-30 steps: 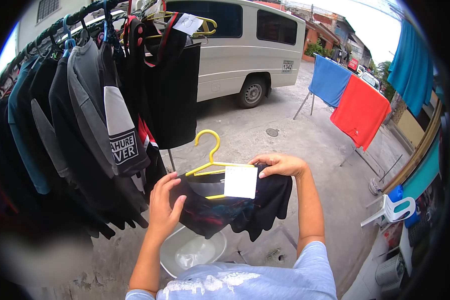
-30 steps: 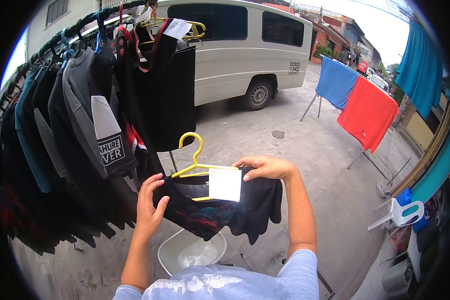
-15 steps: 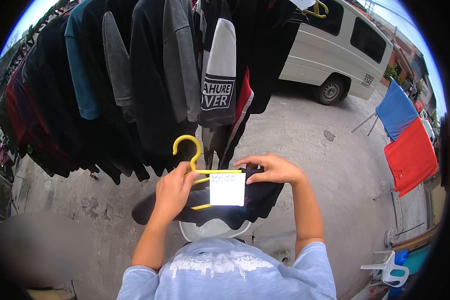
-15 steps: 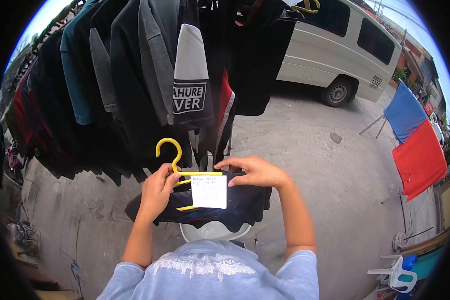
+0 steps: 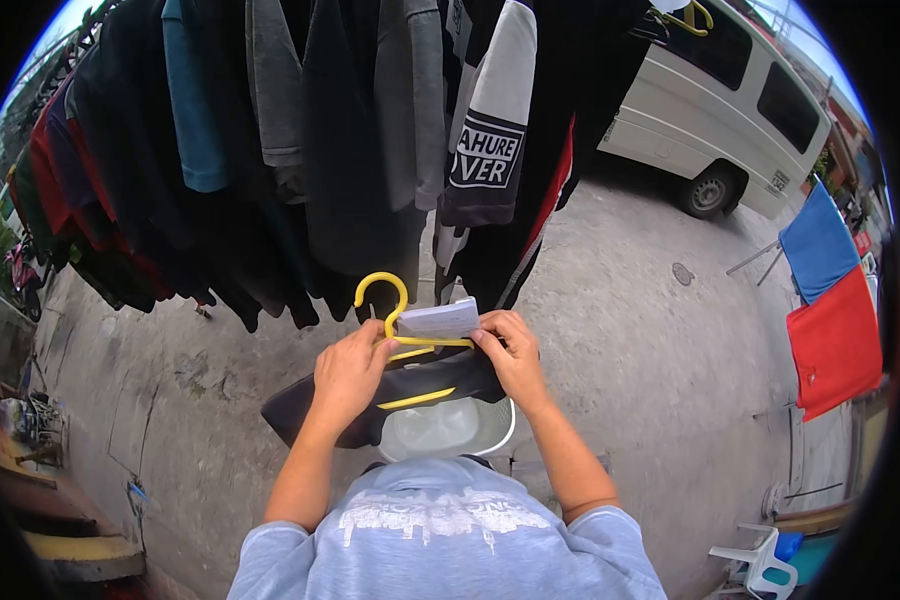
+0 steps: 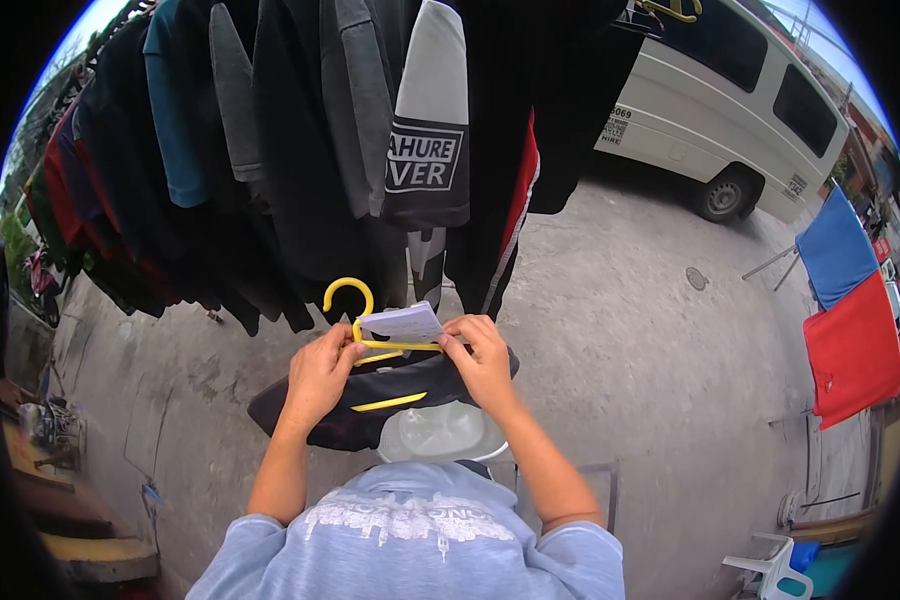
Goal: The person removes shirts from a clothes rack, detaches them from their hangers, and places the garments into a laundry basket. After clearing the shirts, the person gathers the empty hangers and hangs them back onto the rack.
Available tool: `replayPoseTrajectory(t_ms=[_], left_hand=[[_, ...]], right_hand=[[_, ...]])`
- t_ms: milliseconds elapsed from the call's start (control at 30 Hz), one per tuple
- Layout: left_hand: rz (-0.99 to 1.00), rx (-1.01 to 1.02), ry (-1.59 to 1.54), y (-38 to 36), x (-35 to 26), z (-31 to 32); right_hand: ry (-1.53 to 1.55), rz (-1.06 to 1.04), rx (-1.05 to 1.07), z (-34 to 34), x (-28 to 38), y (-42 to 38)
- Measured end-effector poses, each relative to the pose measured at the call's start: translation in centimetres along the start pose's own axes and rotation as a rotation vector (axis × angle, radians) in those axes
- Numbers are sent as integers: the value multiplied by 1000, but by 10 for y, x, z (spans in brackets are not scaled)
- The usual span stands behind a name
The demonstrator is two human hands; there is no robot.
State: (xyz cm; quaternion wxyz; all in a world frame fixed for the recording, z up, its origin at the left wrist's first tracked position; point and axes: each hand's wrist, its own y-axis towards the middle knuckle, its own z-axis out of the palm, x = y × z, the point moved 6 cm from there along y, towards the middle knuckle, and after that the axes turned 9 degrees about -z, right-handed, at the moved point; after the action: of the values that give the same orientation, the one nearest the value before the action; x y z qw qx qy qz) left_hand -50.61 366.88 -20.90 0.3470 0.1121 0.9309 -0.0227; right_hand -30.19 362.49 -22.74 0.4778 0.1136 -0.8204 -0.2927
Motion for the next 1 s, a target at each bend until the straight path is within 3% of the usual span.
replayPoseTrajectory(t_ms=[133, 533, 733, 833, 933, 1000], left_hand=[[3, 38, 64, 3, 0, 8], [69, 66, 96, 16, -5, 25], [127, 93, 76, 21, -15, 29], [193, 100, 65, 23, -22, 34], [162, 140, 64, 27, -27, 39], [189, 153, 34, 28, -31, 43]], right_hand=[[365, 456, -49, 17, -65, -27], [374, 524, -42, 6, -75, -33], [468, 653, -5, -3, -77, -36], [-31, 430, 81, -23, -72, -29], [-537, 48, -180, -45, -27, -15], [-432, 216, -21, -38, -32, -13]])
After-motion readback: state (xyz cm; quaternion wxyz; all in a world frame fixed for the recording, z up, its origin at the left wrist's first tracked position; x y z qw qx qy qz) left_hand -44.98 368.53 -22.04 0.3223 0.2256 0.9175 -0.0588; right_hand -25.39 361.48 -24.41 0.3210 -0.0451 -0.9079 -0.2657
